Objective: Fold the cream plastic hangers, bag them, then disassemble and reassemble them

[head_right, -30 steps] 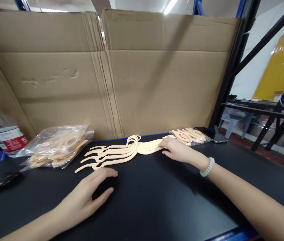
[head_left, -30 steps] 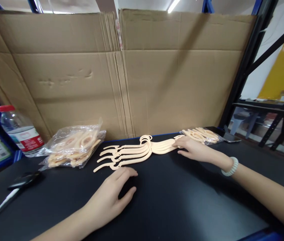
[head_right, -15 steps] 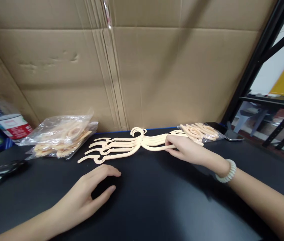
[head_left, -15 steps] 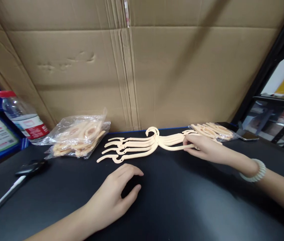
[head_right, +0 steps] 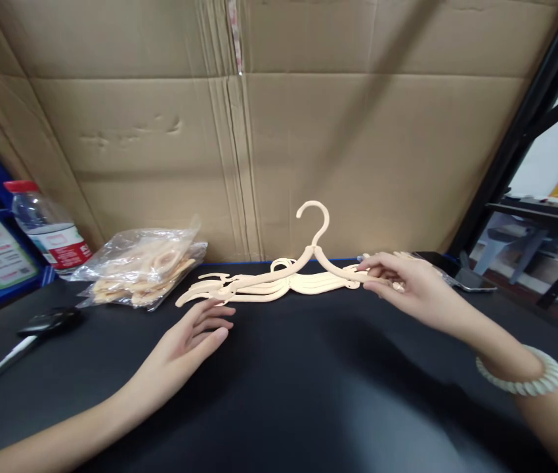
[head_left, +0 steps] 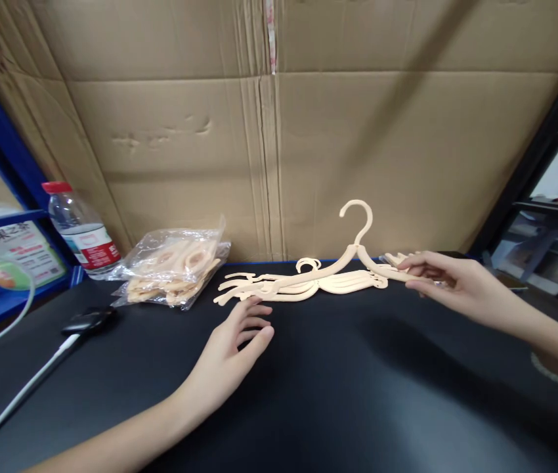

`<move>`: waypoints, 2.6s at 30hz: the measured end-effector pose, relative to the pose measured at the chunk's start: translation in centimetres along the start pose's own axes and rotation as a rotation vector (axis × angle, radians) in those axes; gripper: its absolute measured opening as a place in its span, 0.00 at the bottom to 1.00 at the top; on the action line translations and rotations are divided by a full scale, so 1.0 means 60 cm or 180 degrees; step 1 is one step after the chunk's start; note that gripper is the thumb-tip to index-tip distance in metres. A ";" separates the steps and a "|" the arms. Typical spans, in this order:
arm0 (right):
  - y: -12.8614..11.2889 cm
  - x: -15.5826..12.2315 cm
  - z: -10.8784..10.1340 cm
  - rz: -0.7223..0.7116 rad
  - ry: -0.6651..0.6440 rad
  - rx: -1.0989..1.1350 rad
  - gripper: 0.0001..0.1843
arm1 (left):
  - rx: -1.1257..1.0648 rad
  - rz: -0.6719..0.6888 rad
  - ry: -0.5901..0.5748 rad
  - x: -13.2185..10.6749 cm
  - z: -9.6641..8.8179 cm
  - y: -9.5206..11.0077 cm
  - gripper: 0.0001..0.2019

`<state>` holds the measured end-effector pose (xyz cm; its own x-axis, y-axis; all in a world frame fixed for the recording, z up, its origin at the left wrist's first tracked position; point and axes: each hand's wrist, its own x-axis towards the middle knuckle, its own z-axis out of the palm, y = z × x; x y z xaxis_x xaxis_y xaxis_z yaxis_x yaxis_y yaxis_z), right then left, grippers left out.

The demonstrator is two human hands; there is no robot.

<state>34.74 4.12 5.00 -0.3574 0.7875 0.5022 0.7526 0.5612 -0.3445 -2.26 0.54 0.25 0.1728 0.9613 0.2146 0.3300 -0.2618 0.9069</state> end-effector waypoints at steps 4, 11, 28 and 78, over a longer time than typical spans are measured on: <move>-0.012 -0.002 0.031 -0.0169 -0.0167 -0.0082 0.13 | -0.0176 -0.0023 0.0042 -0.002 0.000 0.002 0.23; -0.045 -0.009 0.064 -0.0216 -0.0505 0.0092 0.11 | 0.0094 0.0198 -0.0160 -0.001 0.000 -0.014 0.27; -0.027 -0.006 0.058 -0.0890 -0.0101 -0.0780 0.11 | -0.0124 0.0033 -0.0056 0.009 -0.003 0.002 0.18; -0.139 -0.029 0.122 0.0602 -0.1584 0.3730 0.09 | -0.1112 -0.0337 -0.0346 -0.019 0.047 0.038 0.12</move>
<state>25.03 -0.10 1.17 -0.6565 0.7465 0.1084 -0.0283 0.1192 -0.9925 0.95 -1.39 1.06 0.2583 0.9618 0.0905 0.0181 -0.0985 0.9950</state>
